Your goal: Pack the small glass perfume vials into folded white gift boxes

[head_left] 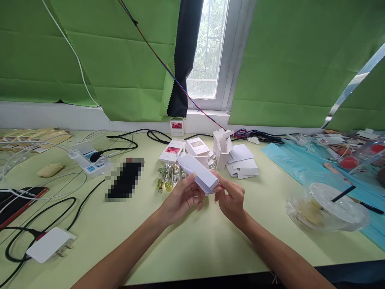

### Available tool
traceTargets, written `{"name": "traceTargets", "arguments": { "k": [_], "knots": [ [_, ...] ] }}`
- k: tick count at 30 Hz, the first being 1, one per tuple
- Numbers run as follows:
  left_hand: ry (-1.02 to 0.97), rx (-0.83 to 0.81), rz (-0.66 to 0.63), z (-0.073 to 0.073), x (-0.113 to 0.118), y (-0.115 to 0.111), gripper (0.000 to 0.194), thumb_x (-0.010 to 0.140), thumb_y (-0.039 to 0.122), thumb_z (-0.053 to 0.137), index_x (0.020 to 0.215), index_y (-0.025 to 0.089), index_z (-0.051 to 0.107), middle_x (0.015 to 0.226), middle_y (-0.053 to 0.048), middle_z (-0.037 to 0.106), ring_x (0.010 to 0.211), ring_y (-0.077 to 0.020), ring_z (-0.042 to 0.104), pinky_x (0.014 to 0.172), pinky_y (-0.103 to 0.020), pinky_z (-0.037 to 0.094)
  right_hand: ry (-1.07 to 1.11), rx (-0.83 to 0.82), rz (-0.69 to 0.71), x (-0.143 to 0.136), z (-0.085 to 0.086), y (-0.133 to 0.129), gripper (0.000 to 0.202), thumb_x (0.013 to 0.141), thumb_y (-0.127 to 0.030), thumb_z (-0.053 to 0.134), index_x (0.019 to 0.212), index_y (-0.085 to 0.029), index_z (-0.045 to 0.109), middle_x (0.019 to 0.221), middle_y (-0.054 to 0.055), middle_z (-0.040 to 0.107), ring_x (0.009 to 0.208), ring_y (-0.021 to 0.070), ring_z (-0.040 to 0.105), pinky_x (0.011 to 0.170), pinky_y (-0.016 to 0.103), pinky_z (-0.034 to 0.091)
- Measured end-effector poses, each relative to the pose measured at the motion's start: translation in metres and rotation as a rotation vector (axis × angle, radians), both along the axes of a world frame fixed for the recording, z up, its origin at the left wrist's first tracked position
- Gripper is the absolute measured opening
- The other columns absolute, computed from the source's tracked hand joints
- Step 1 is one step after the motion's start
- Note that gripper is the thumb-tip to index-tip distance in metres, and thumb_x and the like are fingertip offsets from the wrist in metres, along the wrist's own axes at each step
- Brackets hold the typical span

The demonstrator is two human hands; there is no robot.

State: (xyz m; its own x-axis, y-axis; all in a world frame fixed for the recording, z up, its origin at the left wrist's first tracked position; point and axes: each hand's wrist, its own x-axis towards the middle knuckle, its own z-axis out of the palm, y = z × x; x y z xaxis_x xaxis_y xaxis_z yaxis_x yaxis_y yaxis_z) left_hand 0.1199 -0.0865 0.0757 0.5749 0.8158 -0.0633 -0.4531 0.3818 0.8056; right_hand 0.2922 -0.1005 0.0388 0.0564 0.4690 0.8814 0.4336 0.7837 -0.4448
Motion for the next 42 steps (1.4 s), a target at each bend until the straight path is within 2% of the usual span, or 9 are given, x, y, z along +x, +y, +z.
{"name": "traceTargets", "arguments": {
  "k": [4, 10, 15, 22, 24, 27, 32, 42],
  "knots": [
    [-0.006, -0.012, -0.032, -0.0009, -0.0009, 0.0011, 0.048, 0.076, 0.056, 0.079, 0.094, 0.011, 0.073, 0.07, -0.005, 0.064, 0.057, -0.013, 0.054, 0.044, -0.023, 0.05, 0.037, 0.009, -0.01, -0.0003, 0.0, 0.0001, 0.037, 0.105, -0.038, 0.048, 0.127, -0.022, 0.072, 0.078, 0.007, 0.079, 0.064, 0.0157, 0.074, 0.057, 0.021, 0.059],
    [-0.037, -0.003, -0.058, -0.0012, -0.0005, 0.001, 0.045, 0.076, 0.052, 0.08, 0.094, 0.012, 0.073, 0.071, -0.005, 0.065, 0.058, -0.0138, 0.056, 0.045, -0.023, 0.05, 0.059, -0.032, -0.062, -0.0003, -0.0011, -0.0008, 0.04, 0.105, -0.041, 0.046, 0.12, -0.019, 0.076, 0.073, 0.007, 0.077, 0.061, 0.0164, 0.073, 0.051, 0.022, 0.057],
    [-0.042, -0.001, -0.071, -0.0002, -0.0007, 0.0004, 0.042, 0.077, 0.051, 0.08, 0.091, 0.013, 0.071, 0.07, -0.006, 0.067, 0.057, -0.0141, 0.057, 0.045, -0.023, 0.049, 0.087, -0.012, -0.068, -0.0019, -0.0006, -0.0006, 0.036, 0.104, -0.038, 0.048, 0.119, -0.02, 0.076, 0.074, 0.007, 0.077, 0.058, 0.0154, 0.071, 0.05, 0.021, 0.056],
    [-0.063, 0.034, -0.069, -0.0007, 0.0014, -0.0011, 0.036, 0.079, 0.045, 0.08, 0.092, 0.013, 0.07, 0.07, -0.005, 0.066, 0.055, -0.0128, 0.056, 0.045, -0.024, 0.05, 0.095, -0.022, -0.097, -0.0014, -0.0016, -0.0015, 0.028, 0.102, -0.03, 0.052, 0.113, -0.02, 0.076, 0.07, 0.002, 0.076, 0.037, 0.0076, 0.051, 0.042, 0.02, 0.049],
    [-0.07, 0.035, -0.066, -0.0008, 0.0016, -0.0015, 0.036, 0.079, 0.045, 0.08, 0.092, 0.013, 0.07, 0.07, -0.005, 0.066, 0.056, -0.0132, 0.056, 0.044, -0.023, 0.05, 0.099, -0.023, -0.092, -0.0014, -0.0017, -0.0017, 0.028, 0.102, -0.029, 0.051, 0.114, -0.02, 0.076, 0.069, 0.001, 0.076, 0.036, 0.0072, 0.049, 0.042, 0.02, 0.048],
    [-0.067, 0.028, -0.058, -0.001, 0.0009, -0.0013, 0.038, 0.078, 0.047, 0.08, 0.094, 0.014, 0.069, 0.07, -0.005, 0.067, 0.056, -0.0137, 0.057, 0.045, -0.024, 0.05, 0.078, -0.013, -0.088, -0.0017, -0.0008, -0.0018, 0.031, 0.103, -0.031, 0.05, 0.115, -0.02, 0.076, 0.069, 0.002, 0.076, 0.04, 0.0089, 0.056, 0.044, 0.02, 0.051],
    [-0.048, 0.032, -0.056, -0.0018, -0.0001, 0.0004, 0.042, 0.079, 0.05, 0.079, 0.098, 0.014, 0.069, 0.07, -0.004, 0.065, 0.057, -0.0136, 0.056, 0.045, -0.024, 0.05, 0.057, -0.011, -0.072, -0.0016, -0.0007, -0.0011, 0.036, 0.104, -0.038, 0.048, 0.118, -0.02, 0.075, 0.077, 0.007, 0.079, 0.059, 0.016, 0.073, 0.048, 0.022, 0.057],
    [-0.016, 0.038, -0.019, 0.0, 0.0012, -0.001, 0.048, 0.075, 0.056, 0.08, 0.093, 0.013, 0.072, 0.073, -0.004, 0.063, 0.056, -0.0118, 0.053, 0.045, -0.024, 0.051, 0.005, 0.029, -0.013, 0.0006, 0.0012, -0.002, 0.035, 0.104, -0.038, 0.05, 0.126, -0.022, 0.072, 0.1, 0.011, 0.081, 0.076, 0.0211, 0.079, 0.056, 0.025, 0.063]
  ]
}}
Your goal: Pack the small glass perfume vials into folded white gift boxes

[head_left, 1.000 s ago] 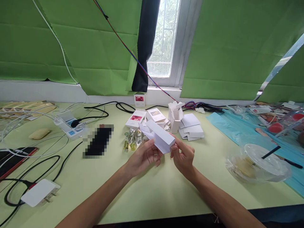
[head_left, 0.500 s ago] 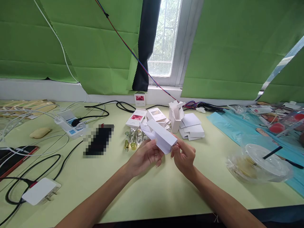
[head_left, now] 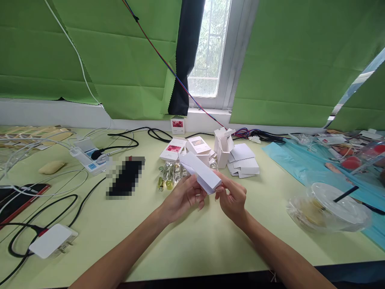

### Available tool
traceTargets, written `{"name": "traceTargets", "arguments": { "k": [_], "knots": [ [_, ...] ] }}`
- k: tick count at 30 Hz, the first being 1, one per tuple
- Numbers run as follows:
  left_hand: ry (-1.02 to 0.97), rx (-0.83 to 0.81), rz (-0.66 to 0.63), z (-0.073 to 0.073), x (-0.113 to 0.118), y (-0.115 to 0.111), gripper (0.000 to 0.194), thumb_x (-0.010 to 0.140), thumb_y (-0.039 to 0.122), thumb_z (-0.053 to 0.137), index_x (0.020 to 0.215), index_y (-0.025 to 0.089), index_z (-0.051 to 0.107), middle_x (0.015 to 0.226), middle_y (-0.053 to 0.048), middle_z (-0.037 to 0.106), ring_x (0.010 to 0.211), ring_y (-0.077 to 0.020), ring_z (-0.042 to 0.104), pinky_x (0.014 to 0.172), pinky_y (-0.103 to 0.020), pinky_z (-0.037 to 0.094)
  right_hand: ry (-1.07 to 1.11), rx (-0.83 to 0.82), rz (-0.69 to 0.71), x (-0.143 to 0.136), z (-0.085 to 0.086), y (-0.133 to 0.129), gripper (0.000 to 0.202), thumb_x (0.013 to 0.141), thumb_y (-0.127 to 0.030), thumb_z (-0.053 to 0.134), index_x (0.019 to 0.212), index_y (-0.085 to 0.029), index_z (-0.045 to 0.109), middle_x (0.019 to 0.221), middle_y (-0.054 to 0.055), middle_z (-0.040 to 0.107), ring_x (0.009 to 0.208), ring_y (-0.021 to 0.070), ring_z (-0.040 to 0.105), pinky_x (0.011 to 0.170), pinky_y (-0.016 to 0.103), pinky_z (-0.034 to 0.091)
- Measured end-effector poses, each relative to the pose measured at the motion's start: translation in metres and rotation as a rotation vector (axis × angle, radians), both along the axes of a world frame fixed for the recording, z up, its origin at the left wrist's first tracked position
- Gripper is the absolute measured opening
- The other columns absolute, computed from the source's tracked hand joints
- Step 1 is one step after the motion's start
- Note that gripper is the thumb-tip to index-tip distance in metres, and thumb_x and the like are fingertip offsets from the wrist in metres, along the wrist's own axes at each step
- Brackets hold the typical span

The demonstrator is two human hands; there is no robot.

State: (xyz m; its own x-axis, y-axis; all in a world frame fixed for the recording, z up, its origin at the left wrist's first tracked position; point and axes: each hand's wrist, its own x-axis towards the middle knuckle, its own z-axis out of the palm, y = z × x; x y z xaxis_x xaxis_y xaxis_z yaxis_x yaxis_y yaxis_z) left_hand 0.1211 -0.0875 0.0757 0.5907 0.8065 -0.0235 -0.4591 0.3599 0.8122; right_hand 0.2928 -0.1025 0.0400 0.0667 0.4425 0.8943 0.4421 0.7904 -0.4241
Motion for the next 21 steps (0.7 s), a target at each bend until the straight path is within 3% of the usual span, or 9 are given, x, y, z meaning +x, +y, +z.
{"name": "traceTargets", "arguments": {
  "k": [7, 21],
  "knots": [
    [-0.014, -0.029, 0.014, 0.0012, 0.0011, -0.0015, 0.053, 0.072, 0.059, 0.081, 0.098, 0.013, 0.072, 0.078, -0.006, 0.067, 0.059, -0.0125, 0.055, 0.046, -0.024, 0.05, 0.014, -0.005, 0.087, 0.0005, -0.0082, 0.0012, 0.037, 0.102, -0.035, 0.055, 0.138, -0.029, 0.065, 0.123, 0.01, 0.075, 0.077, 0.0193, 0.079, 0.053, 0.024, 0.063],
    [-0.077, -0.02, -0.015, -0.0065, 0.0009, 0.0028, 0.055, 0.068, 0.06, 0.083, 0.093, 0.012, 0.073, 0.071, -0.005, 0.065, 0.057, -0.0114, 0.055, 0.046, -0.023, 0.053, -0.029, 0.068, 0.087, 0.0006, -0.0084, 0.0046, 0.038, 0.103, -0.036, 0.054, 0.138, -0.028, 0.064, 0.125, 0.01, 0.074, 0.106, 0.0269, 0.076, 0.063, 0.029, 0.068]
  ]
}}
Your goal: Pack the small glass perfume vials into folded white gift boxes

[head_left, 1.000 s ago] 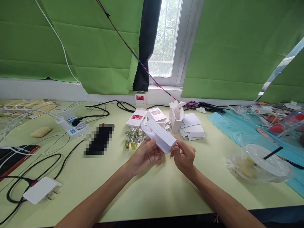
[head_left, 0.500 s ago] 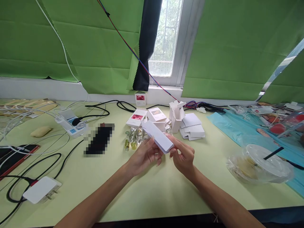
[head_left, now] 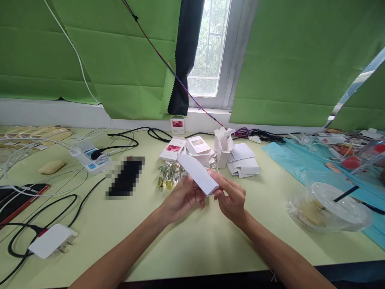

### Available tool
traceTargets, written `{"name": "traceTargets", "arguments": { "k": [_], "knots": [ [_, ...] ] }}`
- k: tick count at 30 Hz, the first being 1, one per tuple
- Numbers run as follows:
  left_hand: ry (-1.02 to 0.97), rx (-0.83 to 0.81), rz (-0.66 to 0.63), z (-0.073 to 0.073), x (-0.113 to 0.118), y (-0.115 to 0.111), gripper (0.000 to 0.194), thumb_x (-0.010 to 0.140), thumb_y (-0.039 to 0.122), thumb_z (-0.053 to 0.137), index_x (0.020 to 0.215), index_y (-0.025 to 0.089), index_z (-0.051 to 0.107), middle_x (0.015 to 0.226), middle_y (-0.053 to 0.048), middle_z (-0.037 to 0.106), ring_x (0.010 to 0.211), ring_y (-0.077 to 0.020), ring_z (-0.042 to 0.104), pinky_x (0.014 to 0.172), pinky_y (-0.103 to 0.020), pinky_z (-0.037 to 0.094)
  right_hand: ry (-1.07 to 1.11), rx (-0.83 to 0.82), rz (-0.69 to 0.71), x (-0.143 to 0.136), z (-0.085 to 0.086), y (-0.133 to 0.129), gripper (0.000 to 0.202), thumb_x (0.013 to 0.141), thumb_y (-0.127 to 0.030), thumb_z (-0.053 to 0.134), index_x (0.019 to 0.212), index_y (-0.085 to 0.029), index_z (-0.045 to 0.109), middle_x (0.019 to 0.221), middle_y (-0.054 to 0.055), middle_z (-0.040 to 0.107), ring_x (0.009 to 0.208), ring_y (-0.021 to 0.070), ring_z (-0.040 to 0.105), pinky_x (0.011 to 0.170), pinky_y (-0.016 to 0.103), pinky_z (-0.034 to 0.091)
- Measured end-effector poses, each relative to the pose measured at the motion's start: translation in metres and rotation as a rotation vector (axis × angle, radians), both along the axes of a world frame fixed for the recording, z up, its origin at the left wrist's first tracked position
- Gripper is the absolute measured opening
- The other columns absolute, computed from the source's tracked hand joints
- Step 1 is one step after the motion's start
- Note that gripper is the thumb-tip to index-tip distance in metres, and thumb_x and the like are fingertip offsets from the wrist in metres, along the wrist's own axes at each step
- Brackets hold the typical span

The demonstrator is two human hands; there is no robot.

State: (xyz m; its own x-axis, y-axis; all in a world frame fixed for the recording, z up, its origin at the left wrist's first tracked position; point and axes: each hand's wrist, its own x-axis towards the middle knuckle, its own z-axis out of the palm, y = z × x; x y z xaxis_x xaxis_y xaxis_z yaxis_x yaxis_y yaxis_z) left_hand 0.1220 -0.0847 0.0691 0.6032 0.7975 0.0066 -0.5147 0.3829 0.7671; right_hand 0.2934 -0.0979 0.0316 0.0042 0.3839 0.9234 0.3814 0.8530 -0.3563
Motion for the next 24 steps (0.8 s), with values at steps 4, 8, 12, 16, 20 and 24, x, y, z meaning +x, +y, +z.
{"name": "traceTargets", "arguments": {
  "k": [4, 8, 12, 16, 20, 24],
  "knots": [
    [-0.02, 0.01, -0.002, 0.0, 0.0, 0.0, 0.054, 0.07, 0.059, 0.082, 0.096, 0.013, 0.074, 0.07, -0.004, 0.064, 0.058, -0.0126, 0.057, 0.048, -0.024, 0.054, 0.005, 0.0, 0.045, 0.0, 0.002, 0.0, 0.039, 0.102, -0.037, 0.055, 0.139, -0.028, 0.063, 0.125, 0.012, 0.074, 0.109, 0.0282, 0.074, 0.059, 0.029, 0.066],
    [-0.031, 0.012, 0.006, 0.002, 0.001, -0.002, 0.05, 0.071, 0.057, 0.082, 0.095, 0.014, 0.073, 0.073, -0.005, 0.067, 0.058, -0.0128, 0.059, 0.048, -0.024, 0.055, 0.006, -0.008, 0.093, 0.0, 0.005, -0.001, 0.048, 0.097, -0.044, 0.062, 0.142, -0.026, 0.061, 0.128, 0.015, 0.072, 0.096, 0.0253, 0.078, 0.045, 0.024, 0.06],
    [-0.04, 0.048, -0.014, 0.004, 0.002, -0.002, 0.053, 0.073, 0.058, 0.081, 0.101, 0.014, 0.073, 0.077, -0.007, 0.071, 0.061, -0.0145, 0.063, 0.049, -0.023, 0.054, -0.022, -0.016, 0.038, -0.001, 0.008, -0.003, 0.062, 0.084, -0.035, 0.08, 0.142, -0.028, 0.059, 0.128, 0.015, 0.071, 0.07, 0.0178, 0.077, 0.042, 0.022, 0.058],
    [-0.041, 0.031, -0.006, 0.003, 0.001, -0.001, 0.048, 0.073, 0.056, 0.082, 0.095, 0.014, 0.073, 0.078, -0.006, 0.07, 0.063, -0.0146, 0.064, 0.05, -0.023, 0.053, -0.015, -0.006, -0.016, -0.003, 0.01, -0.004, 0.063, 0.08, -0.016, 0.08, 0.139, -0.028, 0.061, 0.126, 0.014, 0.073, 0.074, 0.018, 0.077, 0.041, 0.02, 0.056],
    [-0.05, 0.029, -0.006, 0.003, 0.0, -0.002, 0.049, 0.07, 0.055, 0.085, 0.095, 0.015, 0.071, 0.081, -0.007, 0.07, 0.069, -0.0167, 0.065, 0.053, -0.024, 0.053, -0.002, 0.009, -0.027, -0.005, 0.011, -0.004, 0.058, 0.083, -0.007, 0.071, 0.136, -0.027, 0.063, 0.125, 0.012, 0.073, 0.085, 0.0208, 0.079, 0.04, 0.019, 0.055],
    [-0.072, 0.024, -0.018, 0.001, -0.001, -0.002, 0.05, 0.068, 0.053, 0.087, 0.099, 0.018, 0.071, 0.083, -0.005, 0.07, 0.068, -0.0161, 0.064, 0.055, -0.027, 0.055, -0.02, 0.006, -0.049, -0.004, 0.01, -0.005, 0.054, 0.084, -0.007, 0.067, 0.134, -0.026, 0.064, 0.124, 0.012, 0.074, 0.094, 0.0243, 0.078, 0.04, 0.019, 0.055]
  ]
}}
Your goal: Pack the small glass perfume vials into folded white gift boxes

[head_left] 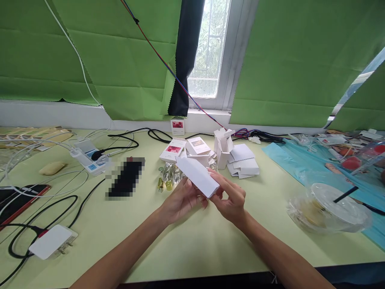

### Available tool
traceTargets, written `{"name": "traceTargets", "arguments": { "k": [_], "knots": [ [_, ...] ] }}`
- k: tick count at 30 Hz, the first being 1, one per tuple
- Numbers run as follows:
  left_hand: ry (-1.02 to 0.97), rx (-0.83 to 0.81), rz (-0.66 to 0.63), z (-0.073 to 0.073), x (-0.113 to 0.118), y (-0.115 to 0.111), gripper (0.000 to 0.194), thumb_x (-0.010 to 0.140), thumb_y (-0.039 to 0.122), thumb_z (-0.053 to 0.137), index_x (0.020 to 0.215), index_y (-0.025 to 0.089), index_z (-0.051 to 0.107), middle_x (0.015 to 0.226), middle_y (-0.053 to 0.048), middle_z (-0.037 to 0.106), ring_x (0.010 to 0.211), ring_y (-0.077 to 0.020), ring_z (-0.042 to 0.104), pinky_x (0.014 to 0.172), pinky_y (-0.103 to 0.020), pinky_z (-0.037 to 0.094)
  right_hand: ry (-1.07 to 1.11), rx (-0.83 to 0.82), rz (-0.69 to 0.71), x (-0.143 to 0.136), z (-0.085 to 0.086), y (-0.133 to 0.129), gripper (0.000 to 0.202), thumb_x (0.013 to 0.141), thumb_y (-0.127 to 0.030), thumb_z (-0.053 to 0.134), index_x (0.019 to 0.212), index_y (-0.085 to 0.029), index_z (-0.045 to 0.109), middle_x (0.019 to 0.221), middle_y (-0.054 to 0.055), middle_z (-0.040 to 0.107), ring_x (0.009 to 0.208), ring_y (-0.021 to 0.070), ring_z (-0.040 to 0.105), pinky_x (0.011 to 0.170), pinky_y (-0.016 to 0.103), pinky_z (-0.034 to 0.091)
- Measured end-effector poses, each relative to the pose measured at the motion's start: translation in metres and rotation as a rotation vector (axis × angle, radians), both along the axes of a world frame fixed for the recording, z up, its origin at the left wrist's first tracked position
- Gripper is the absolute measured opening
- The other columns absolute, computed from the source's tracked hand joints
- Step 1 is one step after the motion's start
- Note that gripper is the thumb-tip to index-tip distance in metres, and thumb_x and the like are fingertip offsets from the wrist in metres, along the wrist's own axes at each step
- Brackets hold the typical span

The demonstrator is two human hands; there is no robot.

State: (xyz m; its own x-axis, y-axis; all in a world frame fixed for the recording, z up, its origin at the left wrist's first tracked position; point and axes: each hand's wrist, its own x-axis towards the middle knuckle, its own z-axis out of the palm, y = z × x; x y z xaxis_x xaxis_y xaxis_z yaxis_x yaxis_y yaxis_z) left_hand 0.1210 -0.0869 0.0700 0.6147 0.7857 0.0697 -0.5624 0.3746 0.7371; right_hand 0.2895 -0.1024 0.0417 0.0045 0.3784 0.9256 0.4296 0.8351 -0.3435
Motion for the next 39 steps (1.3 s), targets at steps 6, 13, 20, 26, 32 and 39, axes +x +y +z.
{"name": "traceTargets", "arguments": {
  "k": [6, 13, 20, 26, 32, 39],
  "knots": [
    [0.015, 0.001, -0.003, 0.001, 0.0, -0.001, 0.05, 0.071, 0.049, 0.087, 0.105, 0.018, 0.068, 0.083, -0.005, 0.069, 0.067, -0.0149, 0.063, 0.056, -0.027, 0.056, 0.006, 0.001, 0.029, 0.0, -0.002, 0.001, 0.056, 0.081, -0.003, 0.066, 0.132, -0.025, 0.066, 0.125, 0.013, 0.073, 0.099, 0.0253, 0.077, 0.041, 0.02, 0.056],
    [0.048, -0.001, -0.007, 0.003, 0.001, -0.002, 0.043, 0.076, 0.037, 0.084, 0.11, 0.018, 0.065, 0.089, -0.005, 0.068, 0.071, -0.0152, 0.063, 0.055, -0.025, 0.057, -0.009, -0.013, 0.021, 0.001, -0.002, 0.0, 0.056, 0.082, -0.003, 0.064, 0.133, -0.025, 0.065, 0.127, 0.012, 0.072, 0.094, 0.0228, 0.078, 0.042, 0.019, 0.057],
    [0.063, 0.024, 0.011, 0.004, 0.0, -0.002, 0.037, 0.077, 0.036, 0.083, 0.104, 0.016, 0.068, 0.085, -0.005, 0.068, 0.067, -0.0135, 0.06, 0.054, -0.024, 0.056, -0.005, -0.005, 0.028, 0.0, 0.002, -0.001, 0.061, 0.08, -0.002, 0.064, 0.136, -0.028, 0.064, 0.129, 0.011, 0.072, 0.092, 0.0225, 0.079, 0.042, 0.02, 0.057],
    [0.097, 0.083, 0.04, 0.006, 0.0, -0.001, 0.033, 0.077, 0.038, 0.083, 0.095, 0.013, 0.071, 0.081, -0.005, 0.069, 0.064, -0.0135, 0.061, 0.052, -0.023, 0.053, -0.003, -0.008, 0.019, -0.001, 0.001, -0.001, 0.062, 0.082, -0.005, 0.067, 0.138, -0.029, 0.061, 0.13, 0.01, 0.071, 0.097, 0.0244, 0.078, 0.042, 0.021, 0.058],
    [0.156, 0.179, 0.091, 0.012, -0.001, -0.003, 0.034, 0.076, 0.037, 0.084, 0.099, 0.015, 0.072, 0.084, -0.006, 0.071, 0.069, -0.015, 0.063, 0.052, -0.023, 0.054, -0.006, 0.008, -0.028, -0.001, -0.002, -0.002, 0.061, 0.084, -0.009, 0.07, 0.141, -0.03, 0.059, 0.137, 0.012, 0.065, 0.1, 0.0255, 0.077, 0.042, 0.022, 0.058],
    [0.18, 0.263, 0.095, 0.018, 0.0, -0.005, 0.035, 0.077, 0.042, 0.082, 0.095, 0.013, 0.072, 0.079, -0.008, 0.074, 0.067, -0.0166, 0.066, 0.051, -0.022, 0.051, -0.014, -0.026, 0.021, 0.002, -0.007, -0.002, 0.056, 0.089, -0.027, 0.071, 0.144, -0.027, 0.057, 0.142, 0.017, 0.061, 0.092, 0.0253, 0.078, 0.045, 0.025, 0.06]
  ]
}}
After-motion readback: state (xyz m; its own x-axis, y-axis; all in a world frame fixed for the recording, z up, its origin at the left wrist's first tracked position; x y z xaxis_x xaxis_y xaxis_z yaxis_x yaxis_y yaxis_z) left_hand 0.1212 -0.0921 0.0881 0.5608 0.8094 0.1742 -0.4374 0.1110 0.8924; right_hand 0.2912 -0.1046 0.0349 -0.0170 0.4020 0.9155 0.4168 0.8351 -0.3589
